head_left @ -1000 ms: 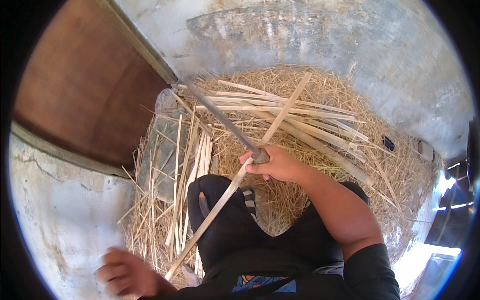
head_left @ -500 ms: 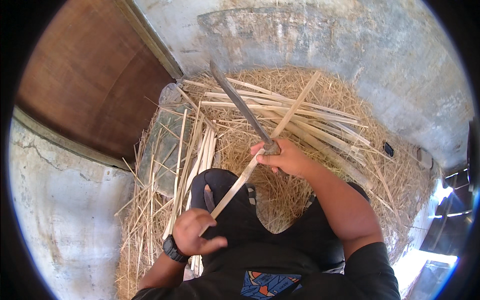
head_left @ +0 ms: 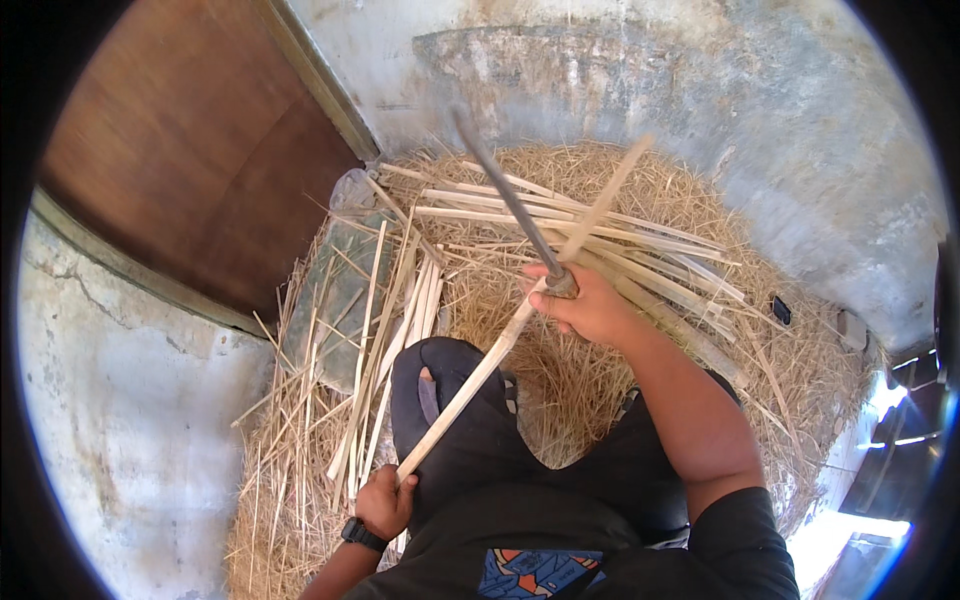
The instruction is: The person sits on a straw-covered floor and uses a machete to split long bamboo sticks into thinner strips. They hold the bamboo with one hand and repeatedly strike it with the machete, then place the split pieces aside.
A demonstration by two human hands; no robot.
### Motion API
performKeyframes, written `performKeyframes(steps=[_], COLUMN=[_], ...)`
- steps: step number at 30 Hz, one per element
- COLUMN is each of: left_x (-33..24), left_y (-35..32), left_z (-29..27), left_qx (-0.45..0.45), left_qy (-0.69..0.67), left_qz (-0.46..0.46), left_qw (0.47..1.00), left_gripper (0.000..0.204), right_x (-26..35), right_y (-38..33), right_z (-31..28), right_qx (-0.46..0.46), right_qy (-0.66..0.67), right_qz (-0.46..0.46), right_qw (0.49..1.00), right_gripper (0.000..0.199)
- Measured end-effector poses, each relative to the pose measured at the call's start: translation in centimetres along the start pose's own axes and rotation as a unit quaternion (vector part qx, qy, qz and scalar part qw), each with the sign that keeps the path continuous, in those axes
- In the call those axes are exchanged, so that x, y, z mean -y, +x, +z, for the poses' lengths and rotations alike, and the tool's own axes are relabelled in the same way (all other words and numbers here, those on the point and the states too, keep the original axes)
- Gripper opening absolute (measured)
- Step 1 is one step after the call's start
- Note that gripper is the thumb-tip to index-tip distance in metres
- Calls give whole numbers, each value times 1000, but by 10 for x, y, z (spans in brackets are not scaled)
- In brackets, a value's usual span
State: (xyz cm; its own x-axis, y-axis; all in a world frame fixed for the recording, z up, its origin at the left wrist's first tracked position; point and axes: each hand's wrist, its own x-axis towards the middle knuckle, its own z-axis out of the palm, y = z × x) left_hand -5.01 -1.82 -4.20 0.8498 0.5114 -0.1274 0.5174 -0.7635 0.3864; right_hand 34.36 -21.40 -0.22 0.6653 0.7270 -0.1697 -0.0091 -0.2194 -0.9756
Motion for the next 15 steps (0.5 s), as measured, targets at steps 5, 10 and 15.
performKeyframes(steps=[5,10,15], left_x=[-9,-13,0], left_y=[10,18,25], left_z=[-9,-14,6], left_qx=[51,62,11], left_qy=[-81,-119,-53], left_qz=[-9,-2,24], left_qw=[995,991,998], left_gripper=[42,49,44], right_x=[8,4,-44], right_y=[-12,-23,10], right_z=[-33,-1,-18], right_qx=[-94,109,15], right_qy=[-369,-475,-427], right_qz=[-180,-220,-131], right_qw=[907,845,894], right_gripper=[33,20,20])
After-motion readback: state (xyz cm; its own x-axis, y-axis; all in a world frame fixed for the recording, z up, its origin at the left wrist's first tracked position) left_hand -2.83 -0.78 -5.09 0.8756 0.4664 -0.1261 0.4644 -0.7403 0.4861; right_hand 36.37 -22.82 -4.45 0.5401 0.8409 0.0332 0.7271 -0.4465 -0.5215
